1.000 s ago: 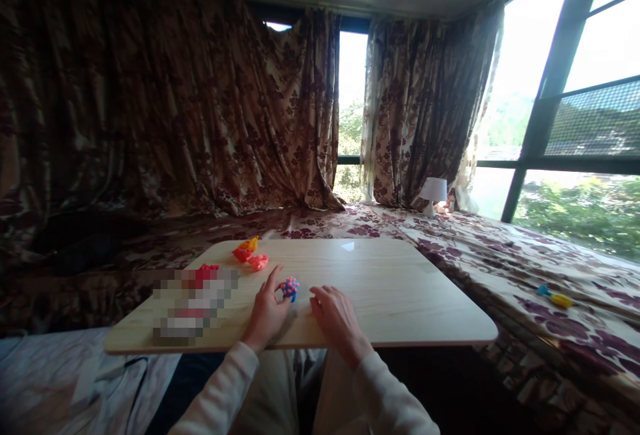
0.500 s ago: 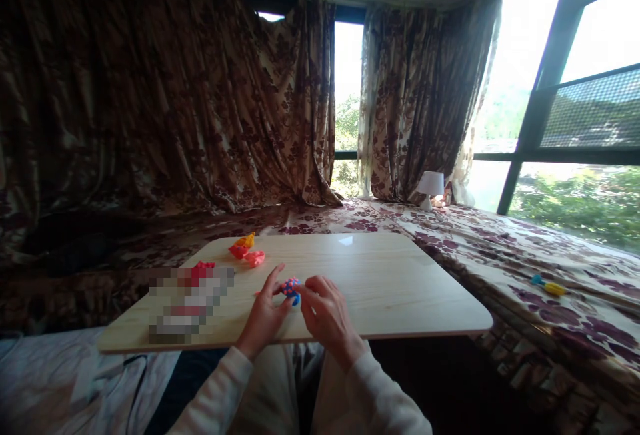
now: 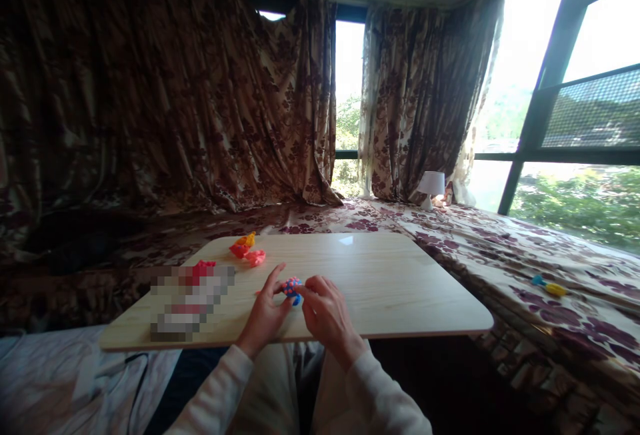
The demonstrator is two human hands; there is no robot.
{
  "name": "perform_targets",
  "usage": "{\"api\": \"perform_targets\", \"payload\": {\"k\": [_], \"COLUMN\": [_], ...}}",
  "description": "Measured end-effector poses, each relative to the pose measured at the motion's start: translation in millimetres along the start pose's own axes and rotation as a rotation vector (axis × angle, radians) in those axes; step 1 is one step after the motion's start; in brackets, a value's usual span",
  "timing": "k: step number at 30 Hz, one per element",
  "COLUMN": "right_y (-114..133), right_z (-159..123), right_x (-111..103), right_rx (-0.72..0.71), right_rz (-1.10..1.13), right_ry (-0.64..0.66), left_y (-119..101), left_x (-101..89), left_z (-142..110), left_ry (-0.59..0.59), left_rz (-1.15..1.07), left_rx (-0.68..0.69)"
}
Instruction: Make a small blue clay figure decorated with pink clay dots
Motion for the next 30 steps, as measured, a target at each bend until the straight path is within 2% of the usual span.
{"api": "perform_targets", "payload": {"k": [6,14,23,30], "right_y": [1.9,3.5,7.0,5.9], "right_z": [0.9,-1.0,-1.1,-1.4], "right_x": [-6.8,-2.2,-6.4,-4.1], "right_rx": [0.038,-0.037,-0.048,-0.042], "right_rz": [0.056,0.028,0.048,0.024], "right_ry": [-0.052,-0.018,-0.060,-0.058], "left_y": [5.0,5.7,0.9,7.4], "left_x": [1.9,2.6,0.0,-1.8], "left_z": [-0.3,-1.1,-1.4,0.0], "left_ry": [0.025,0.044,-0.007,-0.028], "left_rz": [-0.040,0.013,0.048,0.071], "left_rx": [-0.021,0.031,0.024,0.044]}}
Point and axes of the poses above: each hand's wrist, its own z-axis towards the middle knuckle, its own x-axis out of the palm, y = z × x, the point moved 6 cm from there along z, towards the middle knuckle, and after that the axes turned 5 degrees about -z, right-handed, at the moved point
